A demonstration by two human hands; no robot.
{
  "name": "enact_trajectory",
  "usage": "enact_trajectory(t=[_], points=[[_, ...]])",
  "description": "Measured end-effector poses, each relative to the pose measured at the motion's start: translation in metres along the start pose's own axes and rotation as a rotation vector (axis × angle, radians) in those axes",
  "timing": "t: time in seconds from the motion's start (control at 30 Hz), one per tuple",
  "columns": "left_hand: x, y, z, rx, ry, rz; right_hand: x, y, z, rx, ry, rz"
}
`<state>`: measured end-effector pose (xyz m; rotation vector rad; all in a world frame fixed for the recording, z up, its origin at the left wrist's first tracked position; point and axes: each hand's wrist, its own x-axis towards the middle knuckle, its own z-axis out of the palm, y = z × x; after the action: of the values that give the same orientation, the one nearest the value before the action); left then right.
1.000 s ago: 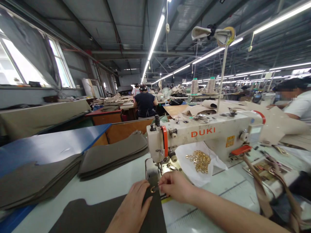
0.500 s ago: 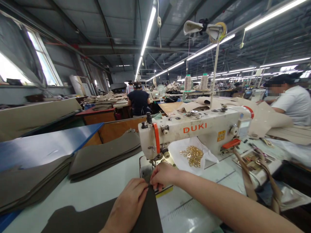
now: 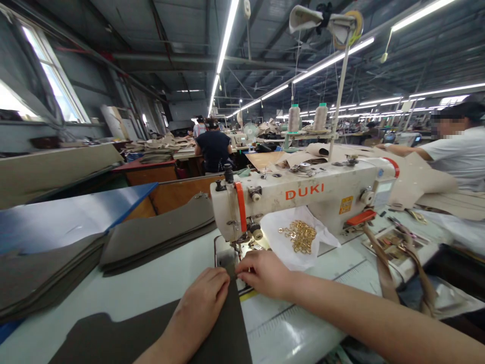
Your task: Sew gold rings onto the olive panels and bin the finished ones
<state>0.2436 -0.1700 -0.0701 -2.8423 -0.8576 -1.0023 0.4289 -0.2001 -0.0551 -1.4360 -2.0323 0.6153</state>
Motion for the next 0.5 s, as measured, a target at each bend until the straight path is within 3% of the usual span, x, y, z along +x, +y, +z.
enact_trajectory(t=[0.2,0.5], points=[[-0.0024,0.0002,0.0011,0.003,0.023,-0.005,-0.0133,0.0078,0.0038,-0.346,0.080,-0.400],[-0.0019,0.0025,0.0003,0.001,0.044,0.000,-0.0122,0.0068,0.0054,-0.455,0.058,-0.419]])
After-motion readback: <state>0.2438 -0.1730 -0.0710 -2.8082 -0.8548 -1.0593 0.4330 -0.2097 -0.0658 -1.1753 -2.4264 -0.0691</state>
